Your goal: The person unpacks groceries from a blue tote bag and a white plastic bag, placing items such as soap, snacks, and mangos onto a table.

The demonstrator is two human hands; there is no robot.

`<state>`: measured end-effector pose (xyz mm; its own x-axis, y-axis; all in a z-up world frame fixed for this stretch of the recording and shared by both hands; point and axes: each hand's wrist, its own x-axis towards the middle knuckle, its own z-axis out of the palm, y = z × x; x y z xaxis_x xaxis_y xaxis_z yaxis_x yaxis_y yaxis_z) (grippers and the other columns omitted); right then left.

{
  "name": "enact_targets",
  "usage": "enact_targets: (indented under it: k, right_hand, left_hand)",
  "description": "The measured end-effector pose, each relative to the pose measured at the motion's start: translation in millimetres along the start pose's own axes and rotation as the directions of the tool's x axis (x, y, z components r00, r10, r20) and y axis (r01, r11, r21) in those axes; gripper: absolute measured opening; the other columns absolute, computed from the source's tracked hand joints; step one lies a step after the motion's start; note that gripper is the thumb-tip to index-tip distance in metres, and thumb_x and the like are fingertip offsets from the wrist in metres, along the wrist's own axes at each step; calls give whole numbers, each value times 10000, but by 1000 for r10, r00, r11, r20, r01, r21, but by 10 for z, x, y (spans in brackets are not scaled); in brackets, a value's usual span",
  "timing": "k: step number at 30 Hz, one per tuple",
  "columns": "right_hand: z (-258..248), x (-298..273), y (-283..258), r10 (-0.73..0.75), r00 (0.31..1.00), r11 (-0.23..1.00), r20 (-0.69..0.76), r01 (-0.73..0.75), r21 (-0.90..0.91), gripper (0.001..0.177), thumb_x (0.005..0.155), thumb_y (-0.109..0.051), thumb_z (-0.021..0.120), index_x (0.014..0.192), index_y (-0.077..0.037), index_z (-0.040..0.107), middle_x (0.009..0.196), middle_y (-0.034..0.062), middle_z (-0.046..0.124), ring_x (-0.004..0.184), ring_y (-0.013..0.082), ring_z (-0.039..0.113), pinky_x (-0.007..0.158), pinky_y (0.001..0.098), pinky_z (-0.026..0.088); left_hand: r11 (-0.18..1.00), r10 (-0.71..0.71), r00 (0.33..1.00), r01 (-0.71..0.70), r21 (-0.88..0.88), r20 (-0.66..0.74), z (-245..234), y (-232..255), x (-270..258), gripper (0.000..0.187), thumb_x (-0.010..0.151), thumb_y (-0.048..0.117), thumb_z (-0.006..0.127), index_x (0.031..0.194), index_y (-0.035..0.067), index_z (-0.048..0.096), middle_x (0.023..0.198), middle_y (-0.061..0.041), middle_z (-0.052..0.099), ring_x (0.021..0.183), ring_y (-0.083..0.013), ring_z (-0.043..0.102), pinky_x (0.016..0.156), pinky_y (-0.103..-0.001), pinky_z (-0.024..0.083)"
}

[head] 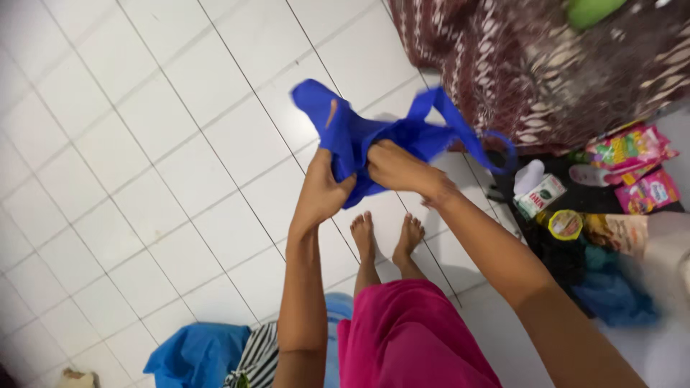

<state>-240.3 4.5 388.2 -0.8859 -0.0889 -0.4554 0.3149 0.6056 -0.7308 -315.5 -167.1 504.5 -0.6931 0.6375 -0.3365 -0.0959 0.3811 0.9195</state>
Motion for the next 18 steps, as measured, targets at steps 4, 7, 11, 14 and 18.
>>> enact_targets:
  k: [4, 7, 11, 14, 18]
  right_hand:
    - [-77, 371, 315, -91, 986, 994, -139, 82, -66, 370, 921, -102, 598, 1275, 3, 617, 1282, 218, 668, 1211, 342, 638, 1034, 412, 507]
    - [-315, 401, 467, -55, 982, 993, -179, 34, -117, 390, 908, -104, 621, 1287, -10, 609, 1285, 215, 662, 1212, 341, 633, 1031, 413, 505]
    - [-477, 432, 329, -92, 977, 993, -194, 76, -86, 422, 891, -107, 652, 1303, -27, 598, 1289, 210, 654, 1213, 341, 626, 1027, 413, 502]
    - [-516, 456, 182, -86, 978, 991, -188, 65, -117, 449, 879, -109, 675, 1315, -40, 590, 1291, 206, 648, 1214, 340, 621, 1023, 413, 500]
    - [-569, 387, 108, -52, 978, 984, -204, 15, -177, 489, 862, -112, 706, 1331, -58, 580, 1295, 201, 640, 1215, 339, 615, 1019, 413, 497]
  left_hand:
    - [844, 474, 865, -499, 197, 163, -267, 690, -163, 1143, 608, -223, 586, 1636, 90, 196, 1559, -306, 438, 1386, -424, 464, 1132, -426, 372]
    - [891, 356, 878, -423, 168, 320, -372, 1167, -254, 1183, 585, -189, 566, 1654, 129, 172, 1573, -267, 447, 1365, -402, 482, 1135, -404, 386]
    - [967, 55, 916, -148, 209, 397, -367, 1552, -326, 1142, 653, -132, 557, 1661, 217, 150, 1530, -176, 546, 1170, -346, 638, 1023, -377, 504]
    - [903, 276, 875, -378, 204, 399, -356, 1604, -301, 1167, 626, -155, 594, 1653, 186, 158, 1583, -244, 463, 1289, -418, 549, 1074, -424, 458]
    - [926, 216, 918, -301, 229, 333, -361, 1524, -257, 1139, 649, -143, 600, 1646, 165, 144, 1445, -242, 543, 1268, -400, 576, 1064, -416, 464]
